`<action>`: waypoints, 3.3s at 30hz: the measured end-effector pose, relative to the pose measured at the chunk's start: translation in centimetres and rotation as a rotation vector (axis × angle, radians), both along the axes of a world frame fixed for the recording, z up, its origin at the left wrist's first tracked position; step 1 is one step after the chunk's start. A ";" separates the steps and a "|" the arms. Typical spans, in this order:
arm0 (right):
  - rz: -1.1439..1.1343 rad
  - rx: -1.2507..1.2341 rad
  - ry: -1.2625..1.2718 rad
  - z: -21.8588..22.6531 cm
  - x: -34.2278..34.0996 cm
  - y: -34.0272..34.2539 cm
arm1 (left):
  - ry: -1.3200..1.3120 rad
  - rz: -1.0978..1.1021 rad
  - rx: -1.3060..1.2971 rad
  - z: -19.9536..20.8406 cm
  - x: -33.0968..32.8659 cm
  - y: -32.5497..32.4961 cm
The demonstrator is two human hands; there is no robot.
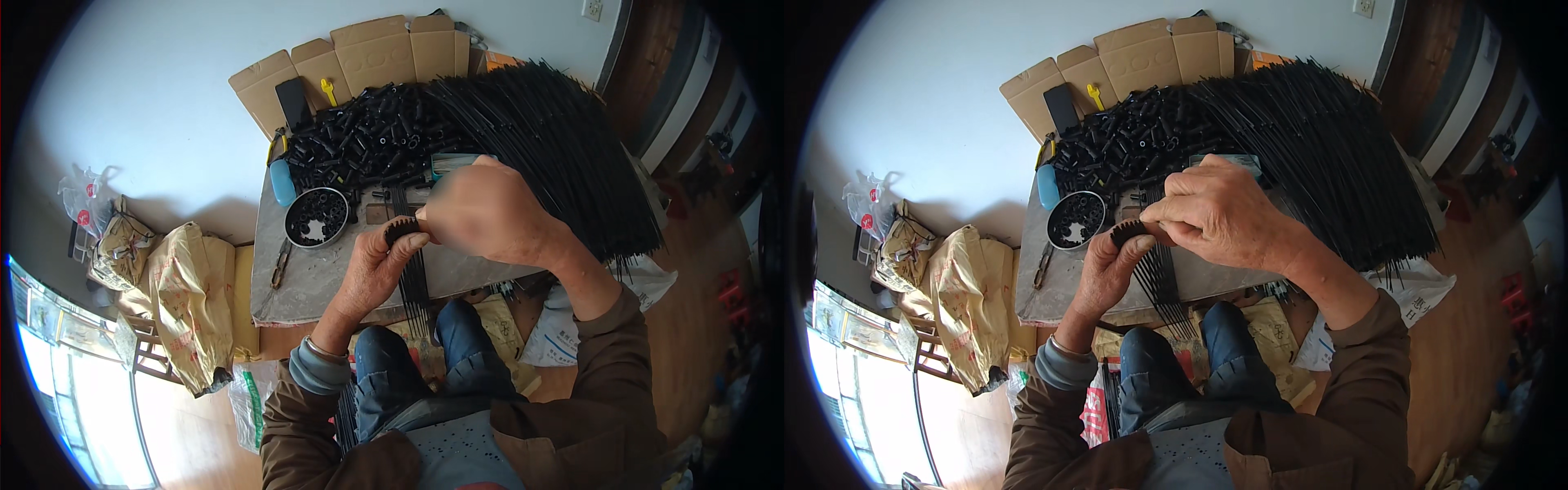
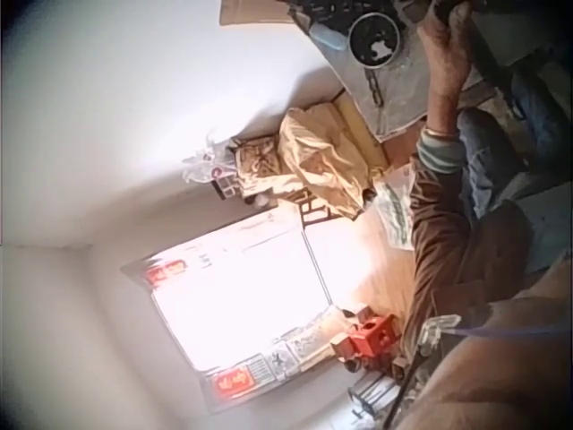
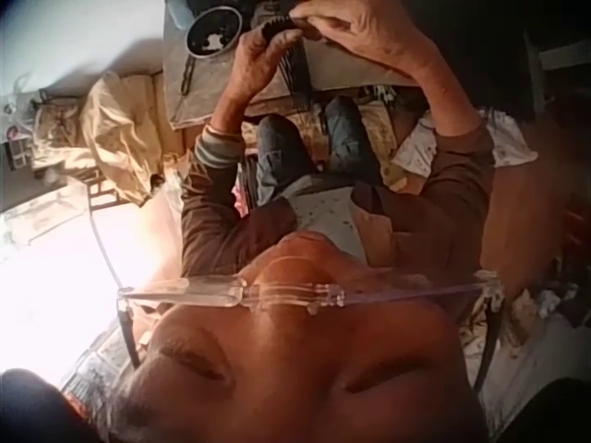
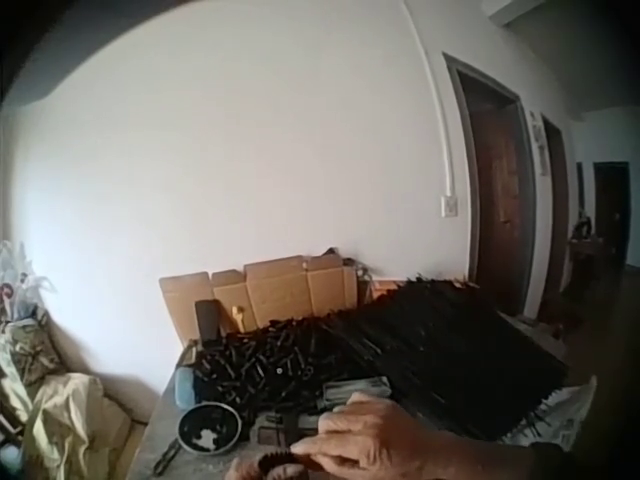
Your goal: Assembling black rods with plastic components and washers using pliers and a measuring jig.
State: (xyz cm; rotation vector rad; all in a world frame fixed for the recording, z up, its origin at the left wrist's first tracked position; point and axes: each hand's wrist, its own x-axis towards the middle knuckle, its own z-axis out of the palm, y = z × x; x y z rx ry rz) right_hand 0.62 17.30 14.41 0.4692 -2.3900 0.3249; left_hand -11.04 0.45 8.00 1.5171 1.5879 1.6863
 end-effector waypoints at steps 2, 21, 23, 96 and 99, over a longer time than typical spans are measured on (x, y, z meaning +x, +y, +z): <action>0.009 -0.020 0.002 -0.5 -0.1 0.2 | -0.019 -0.023 -0.028 -0.1 -0.1 -0.1; 0.080 -0.164 0.047 -1.2 -1.2 0.1 | 0.554 0.011 0.026 1.0 -2.9 0.7; 0.092 -0.183 0.024 -1.2 -1.3 -0.1 | 0.646 0.041 0.033 0.9 -3.0 0.6; -0.743 -0.313 -0.497 -12.9 -9.4 14.1 | 0.834 0.203 -0.409 -12.2 0.2 -2.7; -0.720 -0.208 -0.518 -14.1 -11.3 15.1 | 0.826 0.168 -0.463 -11.7 0.1 -2.7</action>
